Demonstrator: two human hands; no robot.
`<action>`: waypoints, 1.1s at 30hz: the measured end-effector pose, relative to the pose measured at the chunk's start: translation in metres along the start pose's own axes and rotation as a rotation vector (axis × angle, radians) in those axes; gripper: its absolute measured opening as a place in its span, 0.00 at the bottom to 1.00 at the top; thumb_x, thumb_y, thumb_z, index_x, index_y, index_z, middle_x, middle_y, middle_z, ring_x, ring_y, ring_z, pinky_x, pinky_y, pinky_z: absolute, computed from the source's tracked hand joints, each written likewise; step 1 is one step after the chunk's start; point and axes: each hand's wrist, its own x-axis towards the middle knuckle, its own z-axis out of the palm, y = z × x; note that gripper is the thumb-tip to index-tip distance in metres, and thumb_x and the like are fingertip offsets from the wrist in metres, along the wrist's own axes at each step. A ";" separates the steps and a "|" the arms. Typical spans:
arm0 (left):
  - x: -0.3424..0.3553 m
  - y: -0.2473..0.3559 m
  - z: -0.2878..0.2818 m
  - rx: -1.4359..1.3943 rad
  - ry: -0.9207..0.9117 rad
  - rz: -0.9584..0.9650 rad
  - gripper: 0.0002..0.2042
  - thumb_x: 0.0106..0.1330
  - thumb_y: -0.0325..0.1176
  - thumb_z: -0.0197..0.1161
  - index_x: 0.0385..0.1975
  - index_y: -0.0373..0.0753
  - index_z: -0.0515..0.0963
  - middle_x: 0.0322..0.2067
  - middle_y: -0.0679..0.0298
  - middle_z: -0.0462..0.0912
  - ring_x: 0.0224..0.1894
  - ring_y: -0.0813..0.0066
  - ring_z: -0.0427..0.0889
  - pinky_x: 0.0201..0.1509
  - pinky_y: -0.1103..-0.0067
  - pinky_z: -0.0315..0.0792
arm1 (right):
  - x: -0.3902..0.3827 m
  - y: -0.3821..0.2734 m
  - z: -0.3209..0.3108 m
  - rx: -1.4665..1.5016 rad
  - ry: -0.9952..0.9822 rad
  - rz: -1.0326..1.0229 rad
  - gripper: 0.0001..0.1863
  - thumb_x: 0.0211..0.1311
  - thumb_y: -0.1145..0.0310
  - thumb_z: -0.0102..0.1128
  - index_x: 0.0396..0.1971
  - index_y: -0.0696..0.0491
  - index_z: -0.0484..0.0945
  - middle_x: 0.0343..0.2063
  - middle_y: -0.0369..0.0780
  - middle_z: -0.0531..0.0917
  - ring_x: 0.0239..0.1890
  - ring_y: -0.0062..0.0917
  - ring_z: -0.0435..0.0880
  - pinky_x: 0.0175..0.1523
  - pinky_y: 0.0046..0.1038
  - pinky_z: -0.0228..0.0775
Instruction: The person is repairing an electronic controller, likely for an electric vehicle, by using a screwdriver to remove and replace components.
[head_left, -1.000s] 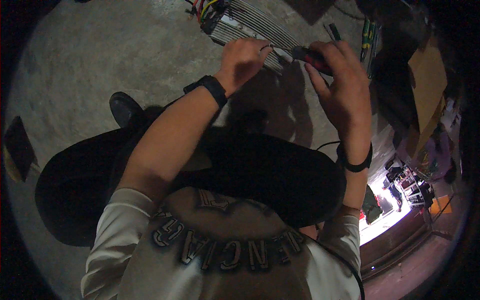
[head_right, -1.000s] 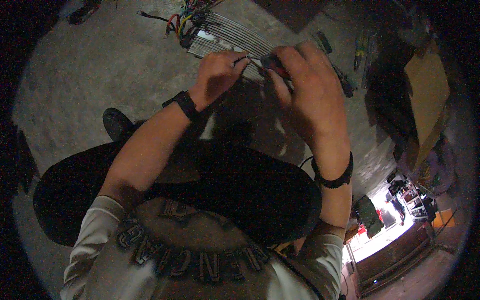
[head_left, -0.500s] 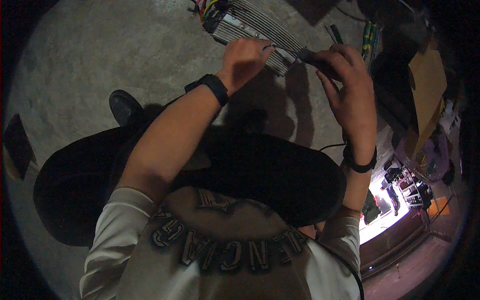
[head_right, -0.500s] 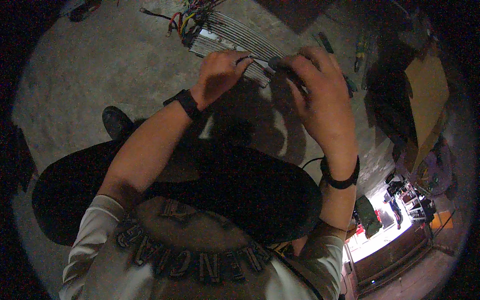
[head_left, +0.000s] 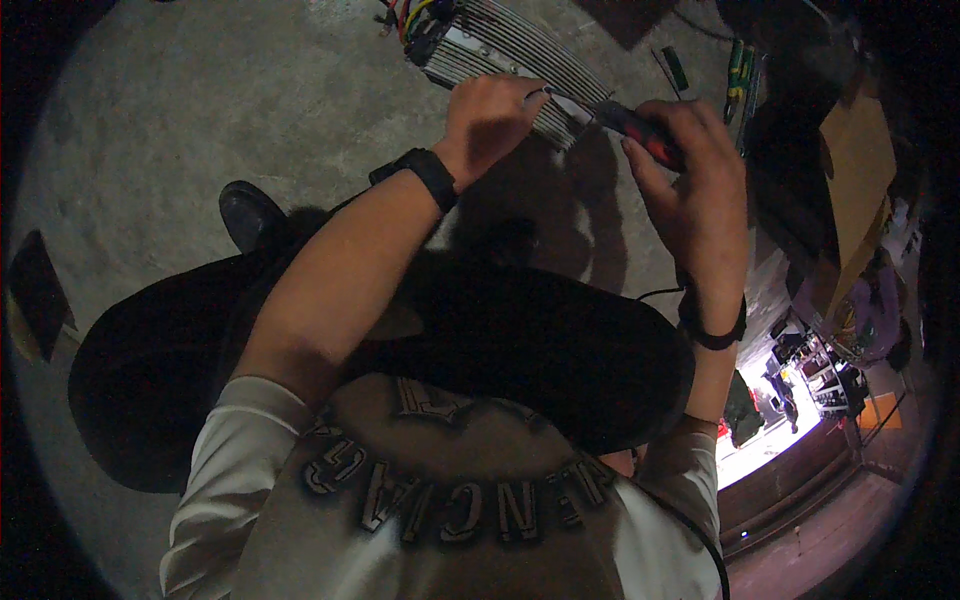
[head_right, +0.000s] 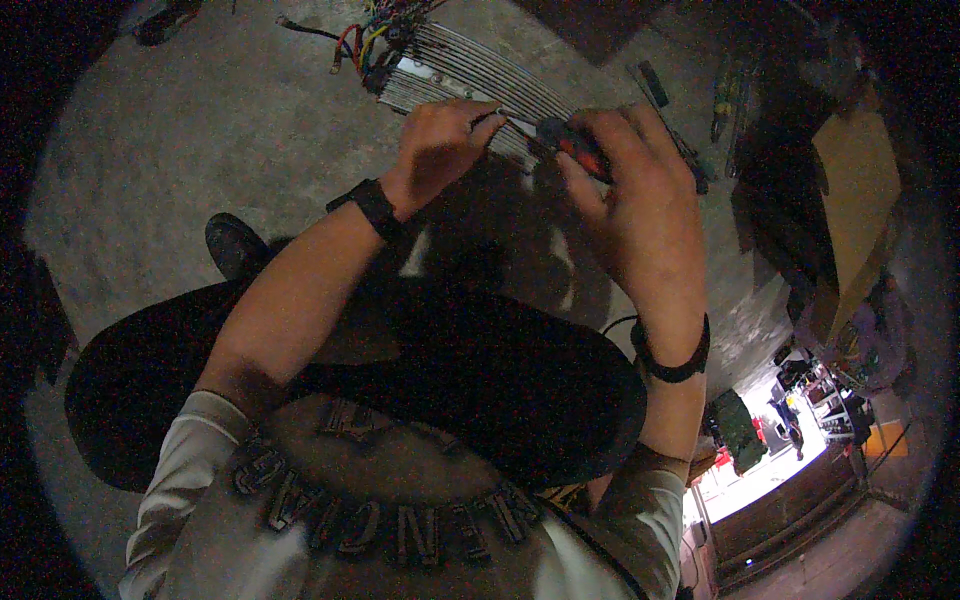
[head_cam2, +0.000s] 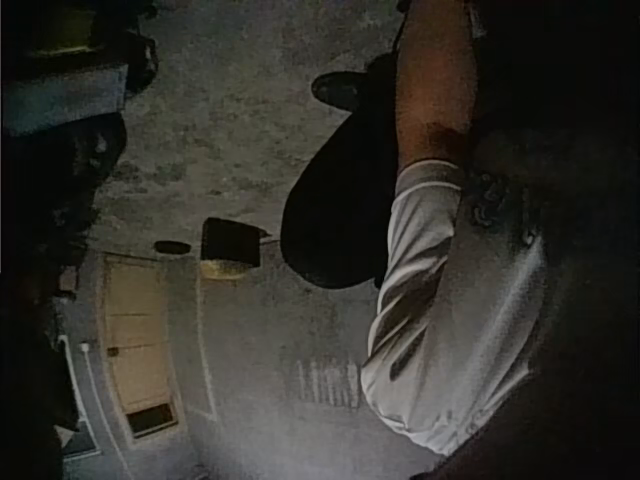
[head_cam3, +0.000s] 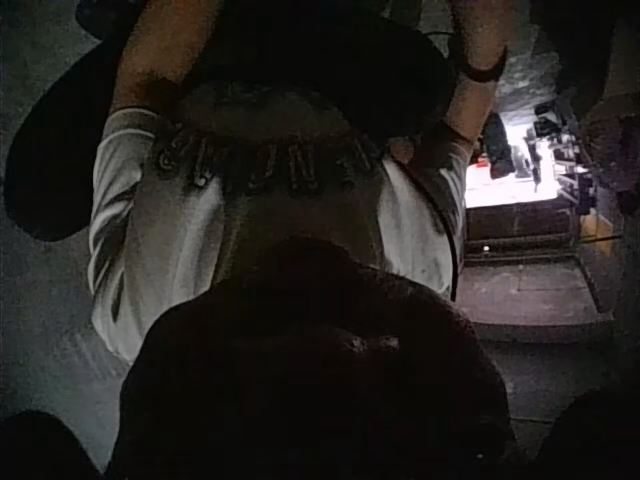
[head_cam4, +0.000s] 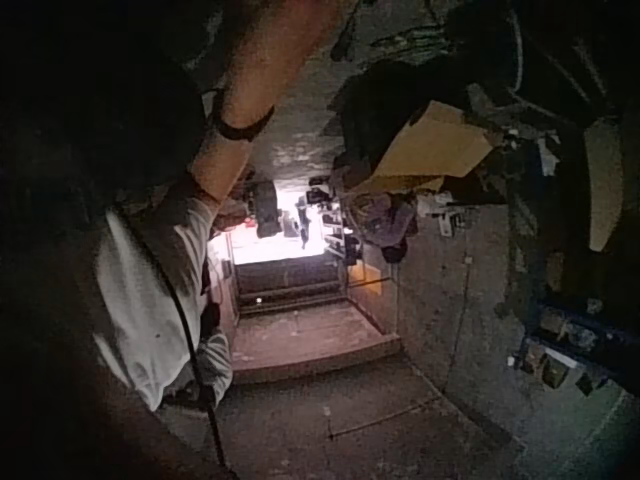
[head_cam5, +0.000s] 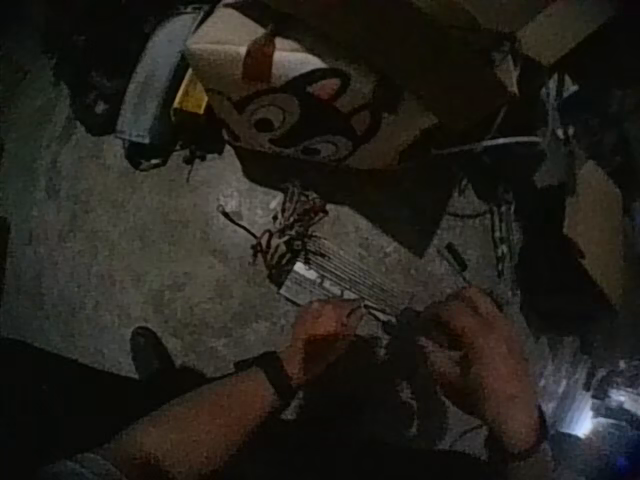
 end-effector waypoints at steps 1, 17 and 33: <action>0.000 0.000 0.001 -0.004 -0.003 -0.007 0.11 0.66 0.40 0.68 0.38 0.40 0.88 0.33 0.55 0.89 0.31 0.54 0.88 0.35 0.66 0.81 | 0.000 0.000 0.000 -0.025 0.006 0.001 0.15 0.59 0.70 0.70 0.46 0.55 0.81 0.41 0.46 0.81 0.39 0.45 0.84 0.45 0.40 0.77; 0.000 0.000 -0.003 -0.013 -0.068 -0.061 0.10 0.67 0.38 0.67 0.39 0.38 0.87 0.34 0.52 0.89 0.35 0.51 0.88 0.40 0.64 0.81 | 0.015 -0.015 0.004 -0.236 -0.066 0.116 0.20 0.65 0.53 0.64 0.35 0.58 0.83 0.27 0.54 0.84 0.35 0.56 0.84 0.43 0.52 0.76; -0.009 -0.006 0.003 0.037 0.014 0.036 0.09 0.64 0.37 0.70 0.36 0.38 0.88 0.32 0.55 0.89 0.31 0.57 0.88 0.35 0.65 0.81 | 0.004 -0.013 -0.006 -0.091 -0.103 -0.080 0.16 0.62 0.69 0.65 0.49 0.56 0.77 0.44 0.51 0.79 0.45 0.52 0.82 0.47 0.47 0.76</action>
